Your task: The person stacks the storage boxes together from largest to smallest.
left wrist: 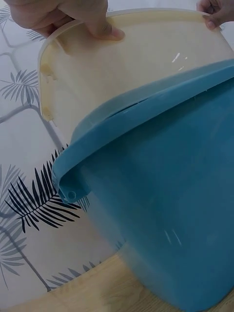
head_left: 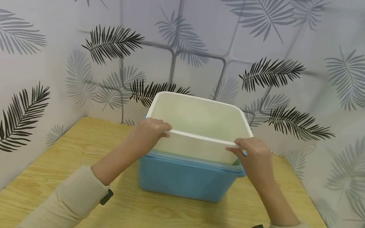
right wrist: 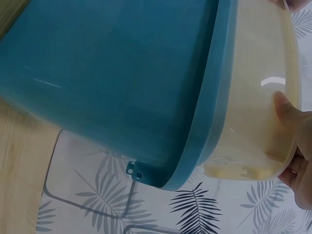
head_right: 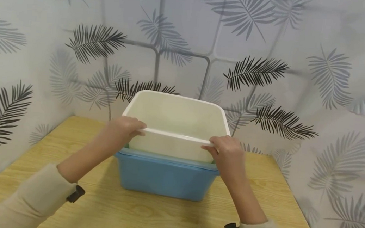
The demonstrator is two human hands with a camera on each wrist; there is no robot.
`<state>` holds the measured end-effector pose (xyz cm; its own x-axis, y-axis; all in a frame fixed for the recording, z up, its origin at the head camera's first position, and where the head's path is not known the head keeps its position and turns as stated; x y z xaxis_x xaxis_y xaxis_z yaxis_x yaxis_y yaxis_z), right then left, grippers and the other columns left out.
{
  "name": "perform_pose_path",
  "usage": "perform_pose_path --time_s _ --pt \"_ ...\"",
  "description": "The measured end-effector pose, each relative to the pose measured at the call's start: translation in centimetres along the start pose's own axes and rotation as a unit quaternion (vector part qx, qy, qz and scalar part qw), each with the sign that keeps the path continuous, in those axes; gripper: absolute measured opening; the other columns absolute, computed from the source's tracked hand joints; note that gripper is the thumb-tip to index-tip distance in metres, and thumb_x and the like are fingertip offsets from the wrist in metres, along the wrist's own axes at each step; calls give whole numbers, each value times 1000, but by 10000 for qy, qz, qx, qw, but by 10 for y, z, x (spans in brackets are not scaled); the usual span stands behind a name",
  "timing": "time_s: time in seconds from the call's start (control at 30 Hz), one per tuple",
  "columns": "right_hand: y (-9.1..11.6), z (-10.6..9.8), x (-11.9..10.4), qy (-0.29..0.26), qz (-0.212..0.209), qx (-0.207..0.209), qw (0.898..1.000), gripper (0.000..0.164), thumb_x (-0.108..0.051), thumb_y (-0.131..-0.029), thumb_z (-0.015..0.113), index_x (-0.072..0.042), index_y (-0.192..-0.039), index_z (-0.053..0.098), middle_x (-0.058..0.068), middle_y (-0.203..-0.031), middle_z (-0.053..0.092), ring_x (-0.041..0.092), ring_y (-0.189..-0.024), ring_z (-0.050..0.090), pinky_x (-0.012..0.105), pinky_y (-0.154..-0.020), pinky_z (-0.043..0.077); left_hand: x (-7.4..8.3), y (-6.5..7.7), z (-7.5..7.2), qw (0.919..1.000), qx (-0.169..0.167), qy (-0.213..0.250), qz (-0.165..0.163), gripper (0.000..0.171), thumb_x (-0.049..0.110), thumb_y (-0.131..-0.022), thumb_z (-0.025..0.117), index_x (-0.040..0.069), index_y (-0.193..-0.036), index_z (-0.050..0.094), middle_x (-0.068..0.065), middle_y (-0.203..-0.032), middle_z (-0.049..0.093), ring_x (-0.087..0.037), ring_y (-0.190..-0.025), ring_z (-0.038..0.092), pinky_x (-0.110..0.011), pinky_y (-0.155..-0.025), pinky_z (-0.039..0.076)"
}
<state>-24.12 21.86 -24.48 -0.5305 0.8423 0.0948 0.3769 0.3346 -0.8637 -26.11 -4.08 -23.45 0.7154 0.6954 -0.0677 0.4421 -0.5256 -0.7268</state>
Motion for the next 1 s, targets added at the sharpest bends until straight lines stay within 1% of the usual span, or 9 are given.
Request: perform_pose_path --time_s 0.1,0.23,0.37,0.67,0.83,1.0 --pt "3 3 1 16 10 -25 10000 26 -17 -58 79 -2 -74 66 9 -67 67 23 -59 58 33 -54 46 0 2 2 10000 -44 10 -28 14 14 -72 69 5 -83 66 -5 -74 68 -20 -64 63 -28 -61 52" --pt "6 6 0 44 28 -42 10000 26 -17 -58 80 -2 -74 66 9 -67 67 23 -60 59 33 -54 47 0 5 5 9997 -142 -6 -179 14 15 -73 68 6 -85 66 -5 -75 68 -20 -66 64 -29 -62 52" --pt "8 7 -1 30 67 -42 10000 26 -16 -58 79 -2 -74 66 8 -67 67 23 -61 59 34 -55 47 -1 8 8 9995 -172 -72 -272 14 16 -74 68 8 -85 66 -4 -75 68 -20 -67 63 -29 -60 52" --pt "13 13 1 -68 33 -3 10000 26 -16 -56 80 -2 -73 66 8 -67 67 22 -60 59 33 -54 45 -2 12 15 10000 20 -83 9 12 14 -73 68 7 -82 65 -4 -71 66 -20 -64 62 -28 -62 52" --pt "17 17 1 -76 15 -46 10000 25 -16 -57 79 -3 -74 66 8 -67 67 22 -59 59 32 -53 47 -2 15 18 9999 1 -171 14 13 15 -73 68 7 -83 66 -4 -71 67 -20 -63 63 -28 -61 52" --pt "21 21 1 -68 124 -198 9997 24 -17 -59 79 -4 -74 66 7 -67 66 21 -59 59 31 -52 47 -2 18 22 9997 -131 -199 -44 15 16 -73 68 6 -84 66 -4 -75 68 -20 -67 64 -29 -65 53"
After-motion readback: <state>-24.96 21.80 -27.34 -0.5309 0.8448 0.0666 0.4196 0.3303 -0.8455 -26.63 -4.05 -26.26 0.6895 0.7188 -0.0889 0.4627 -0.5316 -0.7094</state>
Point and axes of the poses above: each hand's wrist, its own y-axis away from the middle knuckle, its own z-axis out of the palm, x = y × z, the point moved 4 cm from there along -y, towards the middle knuckle
